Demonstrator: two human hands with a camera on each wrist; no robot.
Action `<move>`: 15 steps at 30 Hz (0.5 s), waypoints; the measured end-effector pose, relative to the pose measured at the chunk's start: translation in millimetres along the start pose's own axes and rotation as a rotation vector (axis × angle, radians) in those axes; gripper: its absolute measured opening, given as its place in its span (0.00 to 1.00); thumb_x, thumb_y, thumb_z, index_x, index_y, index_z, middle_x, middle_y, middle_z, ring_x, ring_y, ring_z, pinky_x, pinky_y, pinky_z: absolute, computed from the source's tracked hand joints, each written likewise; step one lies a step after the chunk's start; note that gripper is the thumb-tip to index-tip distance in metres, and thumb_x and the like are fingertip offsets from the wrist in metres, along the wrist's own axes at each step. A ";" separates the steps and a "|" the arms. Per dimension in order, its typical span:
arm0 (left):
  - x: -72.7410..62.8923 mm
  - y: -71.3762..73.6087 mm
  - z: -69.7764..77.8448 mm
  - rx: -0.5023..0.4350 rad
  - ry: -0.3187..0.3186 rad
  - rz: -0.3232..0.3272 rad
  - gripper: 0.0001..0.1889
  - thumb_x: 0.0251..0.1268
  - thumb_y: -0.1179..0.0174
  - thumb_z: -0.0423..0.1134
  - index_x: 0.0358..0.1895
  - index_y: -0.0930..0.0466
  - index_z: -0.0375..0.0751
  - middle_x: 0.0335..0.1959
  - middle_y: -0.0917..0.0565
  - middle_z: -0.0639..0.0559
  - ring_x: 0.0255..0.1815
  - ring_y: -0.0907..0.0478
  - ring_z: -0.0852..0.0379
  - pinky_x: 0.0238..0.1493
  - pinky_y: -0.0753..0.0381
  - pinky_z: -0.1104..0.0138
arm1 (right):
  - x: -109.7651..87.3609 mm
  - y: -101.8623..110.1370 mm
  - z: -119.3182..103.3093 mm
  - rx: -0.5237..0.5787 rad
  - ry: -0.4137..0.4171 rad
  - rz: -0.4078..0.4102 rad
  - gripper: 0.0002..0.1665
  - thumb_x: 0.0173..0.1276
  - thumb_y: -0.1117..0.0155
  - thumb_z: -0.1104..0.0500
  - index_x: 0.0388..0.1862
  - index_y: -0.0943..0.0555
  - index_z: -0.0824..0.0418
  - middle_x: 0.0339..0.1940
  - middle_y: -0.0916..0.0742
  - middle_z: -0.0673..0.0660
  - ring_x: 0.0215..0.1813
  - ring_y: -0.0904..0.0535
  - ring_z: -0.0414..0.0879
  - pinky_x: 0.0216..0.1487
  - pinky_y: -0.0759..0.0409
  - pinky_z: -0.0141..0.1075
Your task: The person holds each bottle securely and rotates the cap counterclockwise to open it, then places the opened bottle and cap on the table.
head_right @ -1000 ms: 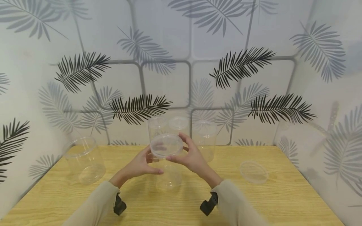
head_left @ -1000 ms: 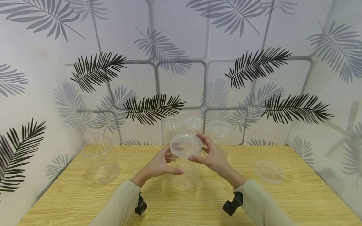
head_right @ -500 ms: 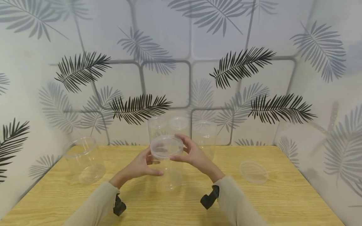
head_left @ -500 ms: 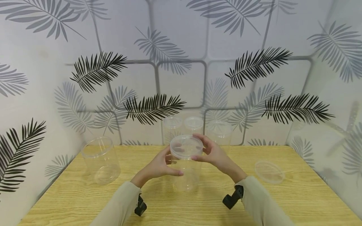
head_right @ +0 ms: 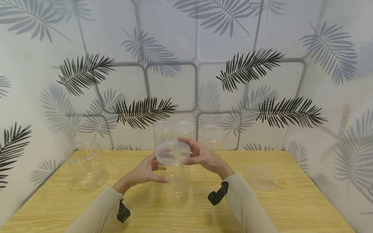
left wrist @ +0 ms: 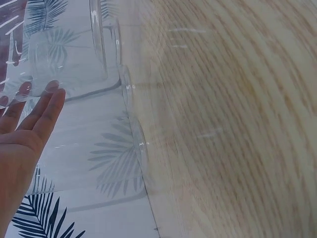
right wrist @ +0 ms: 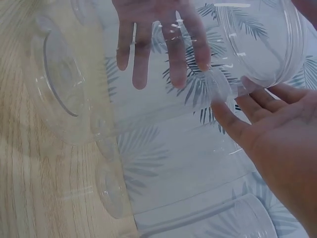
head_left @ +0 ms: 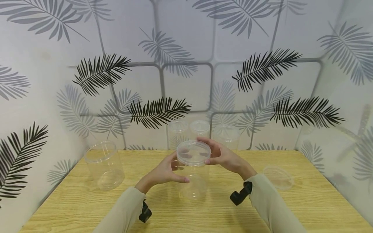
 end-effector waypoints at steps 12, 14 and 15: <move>-3.7 -1.9 25.4 -0.022 0.026 0.033 0.48 0.42 0.28 0.33 0.68 0.46 0.44 0.63 0.35 0.39 0.59 0.29 0.42 0.60 0.31 0.47 | -7.0 -28.3 -6.6 -0.298 -0.055 0.383 0.54 0.52 0.28 0.54 0.71 0.50 0.56 0.70 0.39 0.59 0.68 0.40 0.62 0.60 0.28 0.48; -3.5 -2.1 27.2 -0.021 0.025 0.032 0.48 0.42 0.28 0.33 0.69 0.47 0.43 0.63 0.35 0.36 0.59 0.30 0.42 0.60 0.32 0.46 | -6.7 -32.9 -5.2 -0.344 -0.070 0.445 0.54 0.51 0.27 0.54 0.71 0.49 0.56 0.70 0.38 0.57 0.69 0.41 0.62 0.63 0.33 0.53; -3.4 -2.2 27.4 -0.023 0.023 0.032 0.48 0.43 0.28 0.33 0.69 0.47 0.42 0.64 0.35 0.36 0.59 0.30 0.41 0.60 0.32 0.46 | -6.6 -34.8 -4.6 -0.361 -0.074 0.470 0.55 0.51 0.27 0.55 0.71 0.50 0.56 0.70 0.38 0.57 0.69 0.42 0.61 0.63 0.34 0.54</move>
Point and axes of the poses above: each hand's wrist, its own x-axis towards the middle knuckle, its own y-axis out of the back of the hand, z = x × y, the point moved 2 cm from there along x, towards the middle knuckle
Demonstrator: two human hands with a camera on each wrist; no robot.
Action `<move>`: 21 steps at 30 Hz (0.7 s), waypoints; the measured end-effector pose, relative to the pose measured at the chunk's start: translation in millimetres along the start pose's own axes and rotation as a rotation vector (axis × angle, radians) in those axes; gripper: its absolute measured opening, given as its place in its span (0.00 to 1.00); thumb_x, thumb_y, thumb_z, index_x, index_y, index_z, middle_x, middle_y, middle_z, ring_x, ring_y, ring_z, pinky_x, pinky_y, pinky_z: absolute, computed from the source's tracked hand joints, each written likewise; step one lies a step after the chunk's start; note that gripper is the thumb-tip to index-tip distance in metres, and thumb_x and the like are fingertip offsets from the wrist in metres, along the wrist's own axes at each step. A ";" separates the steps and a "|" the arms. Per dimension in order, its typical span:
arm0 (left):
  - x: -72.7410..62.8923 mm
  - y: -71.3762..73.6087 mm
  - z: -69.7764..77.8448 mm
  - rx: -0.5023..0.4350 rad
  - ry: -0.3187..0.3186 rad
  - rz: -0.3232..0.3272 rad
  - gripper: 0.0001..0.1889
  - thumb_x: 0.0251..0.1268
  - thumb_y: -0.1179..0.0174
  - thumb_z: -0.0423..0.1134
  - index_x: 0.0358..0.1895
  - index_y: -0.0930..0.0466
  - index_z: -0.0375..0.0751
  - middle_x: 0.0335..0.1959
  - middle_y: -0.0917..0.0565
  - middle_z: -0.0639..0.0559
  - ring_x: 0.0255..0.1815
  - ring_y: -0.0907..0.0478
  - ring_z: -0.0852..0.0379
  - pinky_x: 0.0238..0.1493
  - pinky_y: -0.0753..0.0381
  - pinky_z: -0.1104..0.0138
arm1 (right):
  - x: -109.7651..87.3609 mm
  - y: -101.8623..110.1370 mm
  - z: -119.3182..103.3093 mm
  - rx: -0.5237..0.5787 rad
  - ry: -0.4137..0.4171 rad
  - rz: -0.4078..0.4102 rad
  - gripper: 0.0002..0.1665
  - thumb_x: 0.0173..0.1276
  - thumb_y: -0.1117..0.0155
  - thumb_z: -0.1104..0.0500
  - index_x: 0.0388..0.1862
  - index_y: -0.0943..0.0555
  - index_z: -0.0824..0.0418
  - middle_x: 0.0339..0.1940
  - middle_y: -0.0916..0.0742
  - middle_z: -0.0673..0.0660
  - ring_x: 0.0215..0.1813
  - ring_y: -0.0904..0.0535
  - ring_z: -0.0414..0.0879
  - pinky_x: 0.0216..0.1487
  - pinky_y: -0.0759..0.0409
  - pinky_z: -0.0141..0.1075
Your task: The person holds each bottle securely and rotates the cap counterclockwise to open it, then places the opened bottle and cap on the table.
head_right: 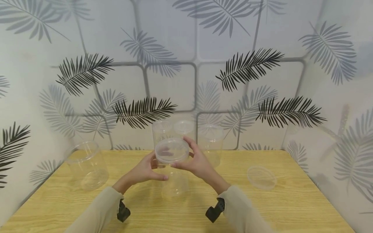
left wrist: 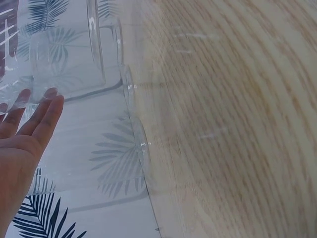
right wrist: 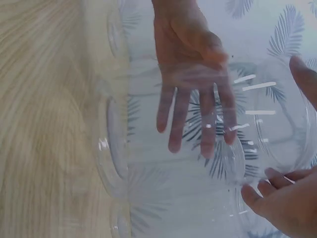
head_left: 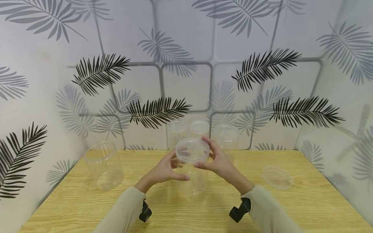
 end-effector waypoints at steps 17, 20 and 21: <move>-3.1 1.2 1.3 -0.003 -0.015 -0.056 0.48 0.43 0.28 0.36 0.69 0.47 0.42 0.63 0.34 0.41 0.58 0.29 0.42 0.59 0.29 0.50 | 11.5 11.6 8.4 0.330 0.029 -0.337 0.51 0.57 0.33 0.63 0.72 0.53 0.60 0.67 0.40 0.68 0.63 0.39 0.61 0.52 0.24 0.35; -3.4 1.3 1.6 -0.004 -0.009 -0.063 0.47 0.43 0.28 0.36 0.68 0.46 0.41 0.63 0.35 0.40 0.58 0.29 0.41 0.59 0.29 0.50 | 15.6 14.7 10.7 0.370 0.035 -0.412 0.51 0.58 0.35 0.64 0.72 0.55 0.60 0.67 0.42 0.69 0.62 0.38 0.59 0.52 0.24 0.35; -3.4 1.3 1.6 -0.006 -0.008 -0.065 0.47 0.43 0.28 0.36 0.68 0.47 0.41 0.63 0.35 0.40 0.59 0.30 0.40 0.59 0.30 0.49 | 16.5 15.3 11.2 0.372 0.035 -0.427 0.51 0.59 0.35 0.64 0.73 0.56 0.60 0.68 0.43 0.69 0.62 0.37 0.58 0.53 0.24 0.35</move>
Point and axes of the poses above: each hand's wrist, its own x-axis towards the middle knuckle, its own y-axis out of the back of the hand, z = x × y, the point moved 2 cm from there along x, towards the middle knuckle
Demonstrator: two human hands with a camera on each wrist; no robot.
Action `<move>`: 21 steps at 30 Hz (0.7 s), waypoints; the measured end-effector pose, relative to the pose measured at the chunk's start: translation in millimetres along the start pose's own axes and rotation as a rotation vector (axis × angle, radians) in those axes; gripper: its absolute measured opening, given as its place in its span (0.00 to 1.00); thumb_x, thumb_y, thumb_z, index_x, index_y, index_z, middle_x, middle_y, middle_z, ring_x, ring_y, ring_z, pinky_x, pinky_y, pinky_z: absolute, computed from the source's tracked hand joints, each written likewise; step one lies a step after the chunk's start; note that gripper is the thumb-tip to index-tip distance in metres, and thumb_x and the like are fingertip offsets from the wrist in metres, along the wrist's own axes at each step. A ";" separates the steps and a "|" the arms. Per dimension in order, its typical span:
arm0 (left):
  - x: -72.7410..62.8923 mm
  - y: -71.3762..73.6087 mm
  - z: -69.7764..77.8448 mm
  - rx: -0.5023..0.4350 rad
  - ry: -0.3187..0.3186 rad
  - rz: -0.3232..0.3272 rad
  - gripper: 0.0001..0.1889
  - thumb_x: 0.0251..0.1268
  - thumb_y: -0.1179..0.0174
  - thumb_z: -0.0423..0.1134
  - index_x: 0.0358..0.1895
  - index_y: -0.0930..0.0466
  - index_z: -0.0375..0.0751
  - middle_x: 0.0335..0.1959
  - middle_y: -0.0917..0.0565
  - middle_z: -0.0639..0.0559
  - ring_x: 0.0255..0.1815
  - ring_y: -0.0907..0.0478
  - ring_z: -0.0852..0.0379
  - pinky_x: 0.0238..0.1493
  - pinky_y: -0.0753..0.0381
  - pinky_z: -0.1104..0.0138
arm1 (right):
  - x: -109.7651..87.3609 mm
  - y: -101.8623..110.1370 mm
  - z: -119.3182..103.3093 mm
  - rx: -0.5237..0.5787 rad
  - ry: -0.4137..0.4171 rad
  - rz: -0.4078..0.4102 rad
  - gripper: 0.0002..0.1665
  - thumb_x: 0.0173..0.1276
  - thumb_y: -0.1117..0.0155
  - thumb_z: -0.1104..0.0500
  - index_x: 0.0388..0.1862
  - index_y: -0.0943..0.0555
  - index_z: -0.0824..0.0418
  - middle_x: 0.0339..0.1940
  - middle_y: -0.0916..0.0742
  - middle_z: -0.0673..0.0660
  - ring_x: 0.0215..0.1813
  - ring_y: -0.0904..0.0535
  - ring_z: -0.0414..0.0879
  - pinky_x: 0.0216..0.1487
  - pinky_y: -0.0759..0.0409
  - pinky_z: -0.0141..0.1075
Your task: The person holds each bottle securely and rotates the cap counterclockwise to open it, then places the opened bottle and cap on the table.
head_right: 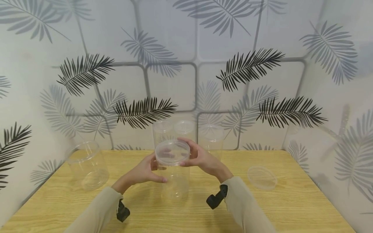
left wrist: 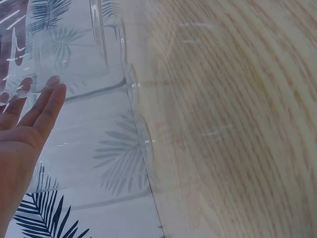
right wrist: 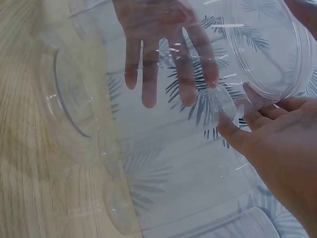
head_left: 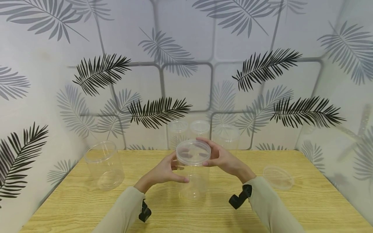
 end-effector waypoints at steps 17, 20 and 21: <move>-1.9 4.3 -5.9 0.000 0.011 0.064 0.47 0.42 0.28 0.34 0.68 0.45 0.49 0.64 0.35 0.43 0.59 0.30 0.43 0.60 0.32 0.48 | -6.8 -20.6 -5.2 -0.266 -0.003 0.357 0.54 0.52 0.28 0.57 0.72 0.50 0.59 0.71 0.39 0.59 0.71 0.44 0.58 0.65 0.35 0.50; -1.9 4.5 -5.0 0.012 0.010 0.071 0.47 0.43 0.28 0.34 0.69 0.46 0.47 0.64 0.35 0.42 0.59 0.30 0.41 0.60 0.31 0.48 | -6.5 -27.5 -6.3 -0.383 0.011 0.460 0.53 0.50 0.27 0.58 0.71 0.47 0.59 0.70 0.37 0.60 0.71 0.43 0.56 0.68 0.40 0.53; -1.9 4.5 -4.8 0.016 0.012 0.073 0.47 0.43 0.28 0.34 0.69 0.46 0.46 0.64 0.34 0.41 0.59 0.30 0.41 0.60 0.31 0.48 | -6.2 -29.3 -6.3 -0.415 0.013 0.491 0.53 0.50 0.27 0.58 0.70 0.46 0.59 0.69 0.35 0.60 0.70 0.43 0.55 0.68 0.40 0.52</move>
Point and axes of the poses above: each hand's wrist, its own x-axis towards the middle knuckle, its own y-axis out of the back of the hand, z = x × y, the point moved 2 cm from there along x, towards the middle knuckle
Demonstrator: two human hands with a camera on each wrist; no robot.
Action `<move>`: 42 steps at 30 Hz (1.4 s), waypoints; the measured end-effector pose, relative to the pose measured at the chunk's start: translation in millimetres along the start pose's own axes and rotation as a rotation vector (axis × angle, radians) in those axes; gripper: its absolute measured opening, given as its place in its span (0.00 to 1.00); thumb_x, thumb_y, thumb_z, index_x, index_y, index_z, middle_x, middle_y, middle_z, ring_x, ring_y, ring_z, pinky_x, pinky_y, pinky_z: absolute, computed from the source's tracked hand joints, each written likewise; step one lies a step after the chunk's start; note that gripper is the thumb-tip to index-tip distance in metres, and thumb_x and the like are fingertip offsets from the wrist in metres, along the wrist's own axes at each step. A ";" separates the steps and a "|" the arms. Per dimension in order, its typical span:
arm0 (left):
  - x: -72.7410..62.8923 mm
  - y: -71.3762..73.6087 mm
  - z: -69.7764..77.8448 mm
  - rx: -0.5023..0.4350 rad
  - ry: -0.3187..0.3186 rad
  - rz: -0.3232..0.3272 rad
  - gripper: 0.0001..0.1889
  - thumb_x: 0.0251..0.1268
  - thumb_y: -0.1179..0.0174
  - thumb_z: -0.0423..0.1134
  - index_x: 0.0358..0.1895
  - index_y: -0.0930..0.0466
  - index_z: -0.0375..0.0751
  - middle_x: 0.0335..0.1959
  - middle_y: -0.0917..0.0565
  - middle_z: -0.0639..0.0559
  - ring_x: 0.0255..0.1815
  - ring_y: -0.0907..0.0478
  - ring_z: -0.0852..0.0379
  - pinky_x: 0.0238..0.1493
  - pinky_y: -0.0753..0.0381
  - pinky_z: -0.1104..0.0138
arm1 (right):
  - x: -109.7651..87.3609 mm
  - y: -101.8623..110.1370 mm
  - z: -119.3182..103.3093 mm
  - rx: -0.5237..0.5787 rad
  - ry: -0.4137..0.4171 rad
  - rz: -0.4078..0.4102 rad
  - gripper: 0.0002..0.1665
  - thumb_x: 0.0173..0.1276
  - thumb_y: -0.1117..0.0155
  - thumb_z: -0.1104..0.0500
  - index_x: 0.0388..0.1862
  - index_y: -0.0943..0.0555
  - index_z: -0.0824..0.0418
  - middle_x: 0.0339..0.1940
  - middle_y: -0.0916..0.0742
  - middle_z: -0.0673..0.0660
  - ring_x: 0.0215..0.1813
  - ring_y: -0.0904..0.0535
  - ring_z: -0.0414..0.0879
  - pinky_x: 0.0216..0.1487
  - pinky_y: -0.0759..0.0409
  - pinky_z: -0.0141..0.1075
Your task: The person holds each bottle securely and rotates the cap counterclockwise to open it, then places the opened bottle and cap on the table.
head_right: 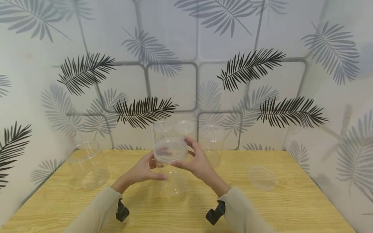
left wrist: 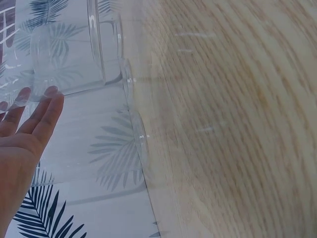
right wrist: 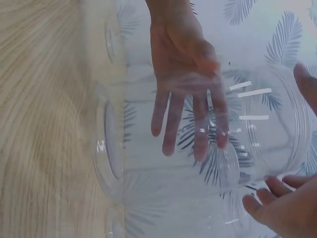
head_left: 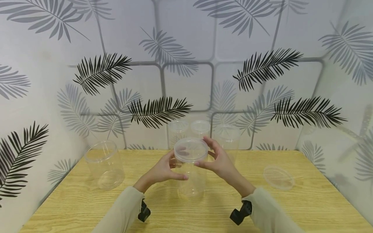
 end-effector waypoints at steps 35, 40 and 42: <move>-2.0 -1.5 6.9 -0.009 -0.018 -0.049 0.47 0.42 0.28 0.33 0.68 0.46 0.45 0.63 0.34 0.42 0.59 0.29 0.44 0.59 0.28 0.53 | 18.9 20.7 10.6 0.376 0.019 -0.436 0.48 0.58 0.34 0.60 0.72 0.49 0.60 0.63 0.32 0.55 0.61 0.33 0.51 0.51 0.22 0.35; -2.0 -0.7 6.3 -0.010 -0.015 -0.037 0.47 0.42 0.28 0.34 0.68 0.45 0.47 0.64 0.35 0.42 0.60 0.31 0.43 0.60 0.31 0.49 | 17.2 20.3 8.3 0.381 0.023 -0.409 0.49 0.58 0.34 0.61 0.72 0.52 0.63 0.65 0.34 0.56 0.63 0.34 0.52 0.51 0.23 0.34; -2.1 -0.1 6.0 -0.005 -0.012 -0.031 0.47 0.43 0.28 0.34 0.68 0.45 0.48 0.64 0.35 0.43 0.61 0.31 0.43 0.61 0.31 0.49 | 15.8 19.9 7.2 0.360 0.021 -0.371 0.50 0.58 0.33 0.60 0.71 0.52 0.65 0.67 0.36 0.58 0.64 0.35 0.52 0.53 0.23 0.35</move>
Point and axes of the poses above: each hand's wrist, its own x-axis towards the middle knuckle, its own y-axis out of the back of the hand, z = x × y, the point moved 2 cm from there along x, towards the middle knuckle
